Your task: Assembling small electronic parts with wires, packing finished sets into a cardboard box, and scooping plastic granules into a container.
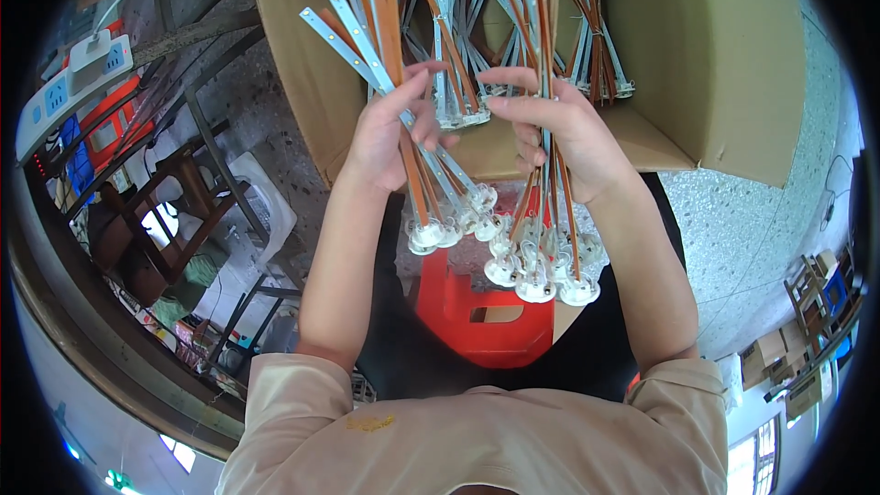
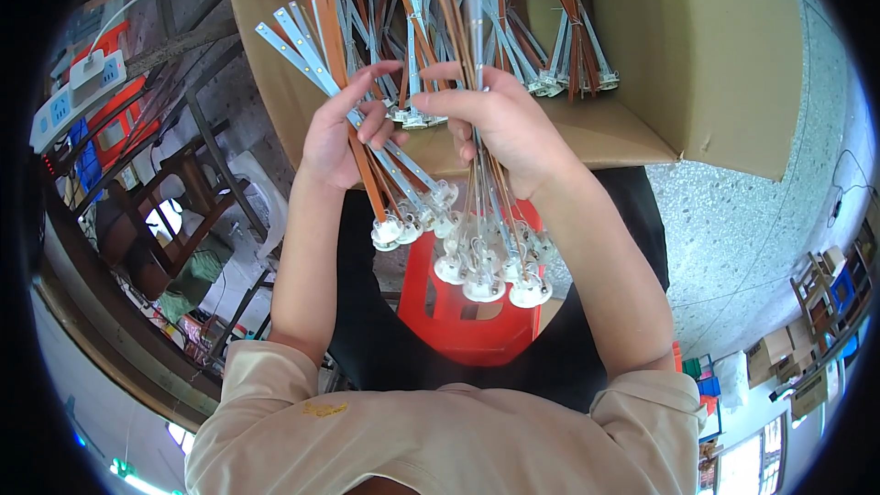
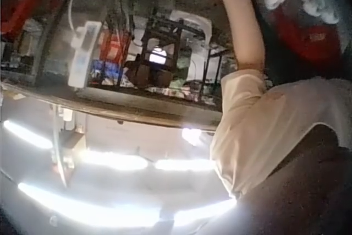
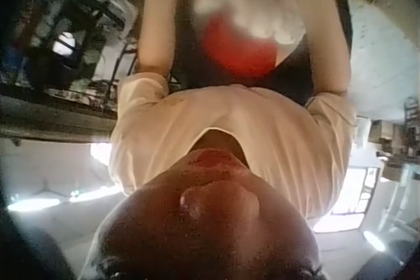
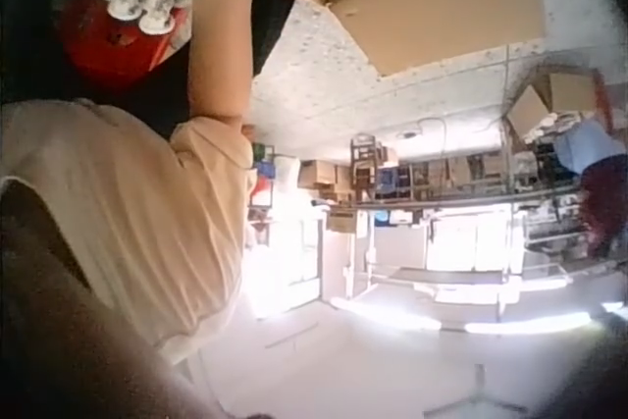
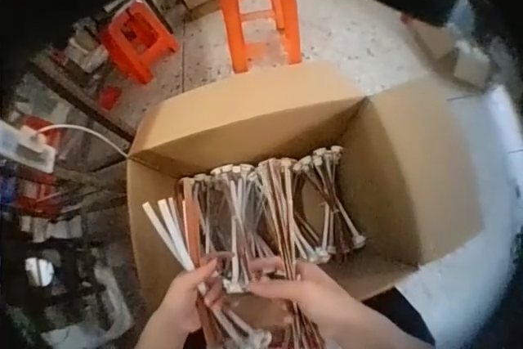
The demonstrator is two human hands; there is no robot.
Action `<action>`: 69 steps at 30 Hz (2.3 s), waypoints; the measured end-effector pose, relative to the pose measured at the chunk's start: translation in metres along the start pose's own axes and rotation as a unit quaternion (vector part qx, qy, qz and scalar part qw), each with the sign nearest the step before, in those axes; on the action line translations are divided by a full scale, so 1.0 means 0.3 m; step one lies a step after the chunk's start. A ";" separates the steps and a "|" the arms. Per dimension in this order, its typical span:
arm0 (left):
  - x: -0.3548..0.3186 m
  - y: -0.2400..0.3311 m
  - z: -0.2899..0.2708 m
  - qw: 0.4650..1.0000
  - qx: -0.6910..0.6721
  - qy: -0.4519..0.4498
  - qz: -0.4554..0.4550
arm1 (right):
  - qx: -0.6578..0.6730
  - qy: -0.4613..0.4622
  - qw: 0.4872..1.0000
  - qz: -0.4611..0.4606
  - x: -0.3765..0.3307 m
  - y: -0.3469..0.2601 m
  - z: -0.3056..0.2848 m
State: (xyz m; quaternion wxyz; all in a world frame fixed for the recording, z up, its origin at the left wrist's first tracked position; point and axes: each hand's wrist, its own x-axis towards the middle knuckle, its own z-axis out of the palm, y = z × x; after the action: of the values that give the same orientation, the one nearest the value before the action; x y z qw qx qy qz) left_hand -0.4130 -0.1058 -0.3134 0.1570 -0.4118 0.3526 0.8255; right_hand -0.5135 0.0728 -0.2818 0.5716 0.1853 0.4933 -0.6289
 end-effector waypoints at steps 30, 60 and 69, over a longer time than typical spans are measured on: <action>-0.002 -0.030 0.033 0.999 -0.010 -0.026 -0.020 | -0.004 -0.109 0.994 0.032 -0.013 0.005 0.020; 0.010 0.089 -0.140 0.843 0.068 0.253 0.469 | 0.032 -0.008 0.999 -0.036 -0.031 -0.094 -0.047; 0.015 0.083 -0.138 0.883 0.151 0.235 0.378 | 0.017 -0.002 0.999 -0.041 -0.028 -0.084 -0.056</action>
State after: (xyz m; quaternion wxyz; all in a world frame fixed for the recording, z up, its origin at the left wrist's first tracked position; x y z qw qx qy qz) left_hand -0.4059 -0.1528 -0.3226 -0.1941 -0.4007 0.6279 0.6383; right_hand -0.5394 0.0877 -0.2724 0.5433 0.1738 0.4882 -0.6605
